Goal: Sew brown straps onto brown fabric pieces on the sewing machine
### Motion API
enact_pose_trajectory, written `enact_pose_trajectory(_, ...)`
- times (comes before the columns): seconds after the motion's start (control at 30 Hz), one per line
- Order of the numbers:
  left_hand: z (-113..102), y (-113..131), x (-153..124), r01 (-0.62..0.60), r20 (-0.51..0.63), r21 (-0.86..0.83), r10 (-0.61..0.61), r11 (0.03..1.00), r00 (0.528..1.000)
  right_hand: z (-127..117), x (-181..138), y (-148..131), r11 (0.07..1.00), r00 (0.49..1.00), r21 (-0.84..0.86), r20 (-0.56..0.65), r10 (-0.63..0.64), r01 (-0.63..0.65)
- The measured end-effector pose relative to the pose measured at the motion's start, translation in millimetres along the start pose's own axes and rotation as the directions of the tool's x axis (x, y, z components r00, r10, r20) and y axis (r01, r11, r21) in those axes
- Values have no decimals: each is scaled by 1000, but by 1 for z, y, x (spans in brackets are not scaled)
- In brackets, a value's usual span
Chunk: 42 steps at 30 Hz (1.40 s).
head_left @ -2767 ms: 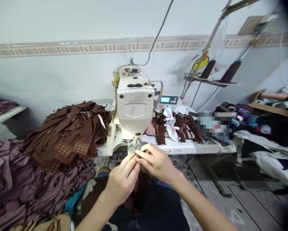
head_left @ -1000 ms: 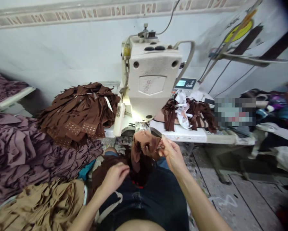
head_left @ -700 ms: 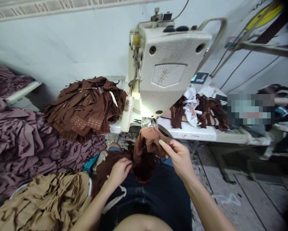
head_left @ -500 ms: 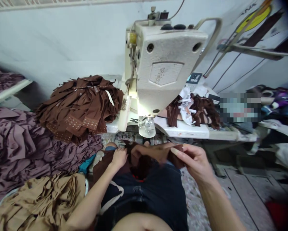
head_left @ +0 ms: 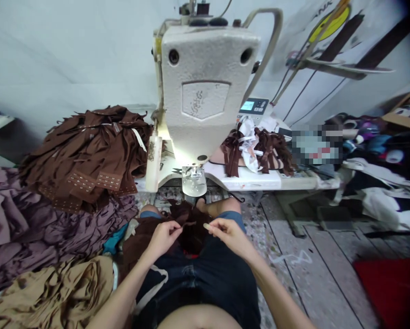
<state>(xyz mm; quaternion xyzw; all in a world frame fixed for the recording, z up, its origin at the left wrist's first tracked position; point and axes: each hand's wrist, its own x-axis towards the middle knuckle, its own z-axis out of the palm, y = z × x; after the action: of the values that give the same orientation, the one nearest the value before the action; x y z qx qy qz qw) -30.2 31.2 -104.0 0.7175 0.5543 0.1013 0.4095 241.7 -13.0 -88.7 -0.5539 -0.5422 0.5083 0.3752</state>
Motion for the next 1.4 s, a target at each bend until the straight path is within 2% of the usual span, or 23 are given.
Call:
enact_pose_trajectory(0.07, -14, 19, -18, -68, 5, -145, 69, 987, 998, 10, 3, -4, 999, 1000, 49, 2, -7, 7)
enact_pose_trajectory(0.17, -31, 55, -36, -126, -37, -292, 120, 948, 992, 17, 8, -24, 970, 1000, 243, 7, -8, 6)
enact_pose_trajectory(0.27, -41, 93, -39, -162, -97, -519, 130, 839, 987, 13, 12, -52, 916, 995, 399, 67, -69, 36)
enact_pose_trajectory(0.33, -42, 113, -37, -199, -127, -602, 153, 773, 980, 5, 13, -69, 919, 992, 384, 54, -117, 88)
enact_pose_trajectory(0.43, -40, 129, -36, -240, -143, -596, 194, 766, 971, -13, 11, -90, 948, 993, 296, -5, -120, 116)
enact_pose_trajectory(0.6, -46, 132, -38, -323, -201, -551, 254, 769, 946, -34, 3, -116, 966, 994, 247, 51, -97, 81)
enact_pose_trajectory(0.7, -56, 138, -38, -413, -299, -467, 300, 782, 906, -34, 4, -134, 967, 990, 211, -32, -141, 145)
enact_pose_trajectory(0.77, -62, 142, -36, -484, -399, -354, 339, 800, 852, -30, 10, -147, 955, 958, 130, -148, -246, 266)
enact_pose_trajectory(0.83, -65, 144, -33, -551, -536, -168, 393, 818, 747, -24, 20, -156, 922, 897, 12, -235, -374, 388)
enact_pose_trajectory(0.9, -67, 142, -29, -586, -627, 75, 495, 807, 601, -16, 33, -158, 890, 849, -84, -274, -452, 447)
enact_pose_trajectory(0.97, -68, 136, -26, -597, -592, 316, 645, 738, 484, -10, 47, -154, 895, 846, -95, -296, -443, 435)
enact_pose_trajectory(1.0, -68, 134, -25, -596, -533, 416, 715, 687, 452, -6, 53, -150, 908, 859, -61, -305, -412, 414)
enact_pose_trajectory(1.07, -69, 129, -22, -574, -400, 567, 806, 592, 436, 0, 62, -141, 933, 893, 77, -325, -310, 351)
enact_pose_trajectory(1.17, -67, 127, -20, -491, -295, 694, 830, 526, 473, 8, 69, -130, 912, 923, 317, -358, -139, 260)
enact_pose_trajectory(1.3, -60, 133, -15, -379, -318, 760, 811, 527, 491, 17, 69, -121, 849, 931, 481, -362, -37, 220)
enact_pose_trajectory(1.4, -52, 140, -11, -295, -402, 762, 778, 577, 483, 21, 65, -115, 851, 919, 473, -393, -30, 230)
